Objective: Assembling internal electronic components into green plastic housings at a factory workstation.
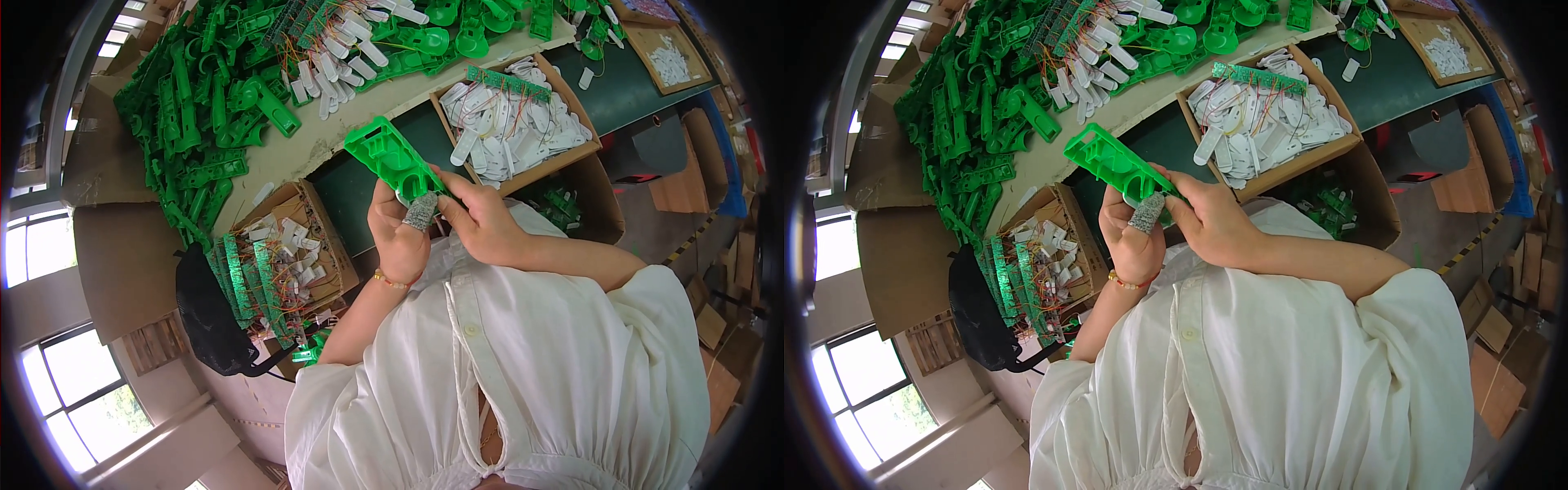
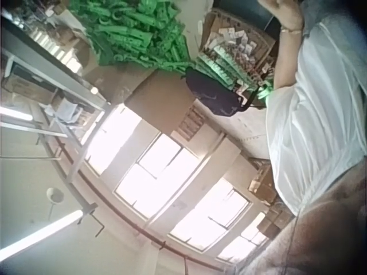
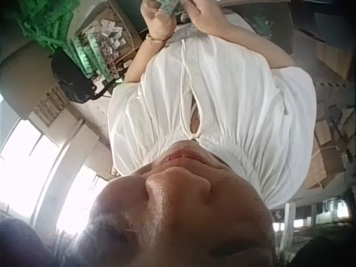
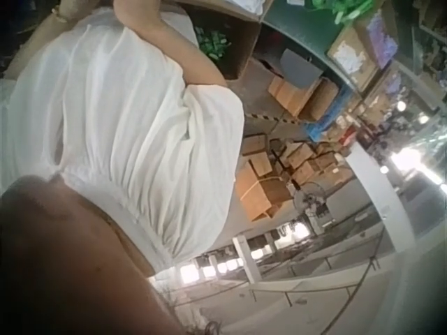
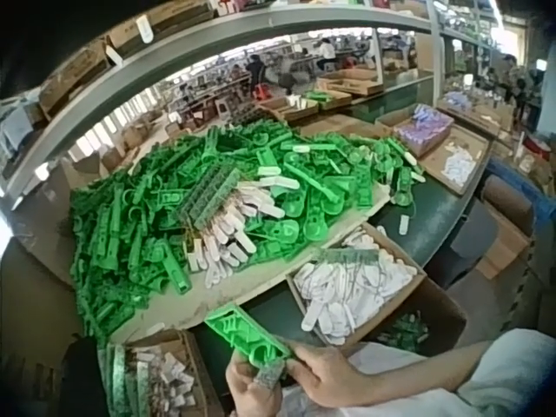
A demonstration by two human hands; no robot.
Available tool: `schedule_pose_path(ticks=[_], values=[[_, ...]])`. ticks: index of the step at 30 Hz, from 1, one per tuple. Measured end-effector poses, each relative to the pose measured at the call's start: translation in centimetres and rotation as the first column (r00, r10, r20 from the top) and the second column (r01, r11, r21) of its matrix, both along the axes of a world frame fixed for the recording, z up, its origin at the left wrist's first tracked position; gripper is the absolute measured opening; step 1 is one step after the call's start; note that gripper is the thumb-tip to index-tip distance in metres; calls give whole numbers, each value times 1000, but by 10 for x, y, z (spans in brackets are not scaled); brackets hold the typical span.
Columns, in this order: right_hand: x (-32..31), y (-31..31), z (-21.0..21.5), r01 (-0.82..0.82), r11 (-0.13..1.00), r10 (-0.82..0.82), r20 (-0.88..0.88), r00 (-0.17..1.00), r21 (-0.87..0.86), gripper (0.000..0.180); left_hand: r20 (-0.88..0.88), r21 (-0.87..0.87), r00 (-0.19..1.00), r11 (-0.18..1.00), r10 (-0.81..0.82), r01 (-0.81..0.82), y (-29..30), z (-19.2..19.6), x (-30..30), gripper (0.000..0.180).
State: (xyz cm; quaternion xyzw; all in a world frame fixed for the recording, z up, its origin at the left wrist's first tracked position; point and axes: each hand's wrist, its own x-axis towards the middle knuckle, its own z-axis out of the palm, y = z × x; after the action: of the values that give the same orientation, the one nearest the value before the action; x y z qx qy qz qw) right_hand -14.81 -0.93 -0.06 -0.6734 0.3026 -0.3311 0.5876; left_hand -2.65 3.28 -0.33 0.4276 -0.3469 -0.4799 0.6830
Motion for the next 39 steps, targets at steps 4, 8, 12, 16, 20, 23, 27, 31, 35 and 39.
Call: schedule_pose_path(ticks=[4,8,12,16,20,23,27,31,35,39], values=[[-1,0,-1,-16,1000,17,-27,999,22,37,-24,0,1000,1000,7,-7,1,-1,-1,41],[-1,0,1,-23,999,25,-71,997,31,36,-47,-23,999,1000,8,-9,3,-3,0,41],[-2,-6,0,-55,975,71,69,995,-218,38,-92,-83,991,993,-94,86,8,-7,15,40],[-5,-19,11,36,724,-14,37,999,-689,47,540,-291,839,950,69,109,-4,6,31,33],[-5,-22,16,17,699,13,37,999,-715,50,663,-256,741,962,104,94,3,14,34,37],[-3,-26,19,6,708,39,48,998,-706,51,617,-241,782,967,91,78,2,14,33,44],[-2,-29,20,7,699,41,50,998,-716,50,601,-286,791,955,112,83,-1,12,34,43],[-8,-27,23,-59,849,87,27,996,-525,41,284,-213,958,972,-36,99,6,7,29,57],[-4,-35,19,-61,941,83,51,995,-334,32,164,-41,982,994,-92,100,-3,-6,30,34],[4,-39,13,92,803,-145,-44,988,-589,31,-279,-14,954,994,-109,110,-11,-7,8,40]])
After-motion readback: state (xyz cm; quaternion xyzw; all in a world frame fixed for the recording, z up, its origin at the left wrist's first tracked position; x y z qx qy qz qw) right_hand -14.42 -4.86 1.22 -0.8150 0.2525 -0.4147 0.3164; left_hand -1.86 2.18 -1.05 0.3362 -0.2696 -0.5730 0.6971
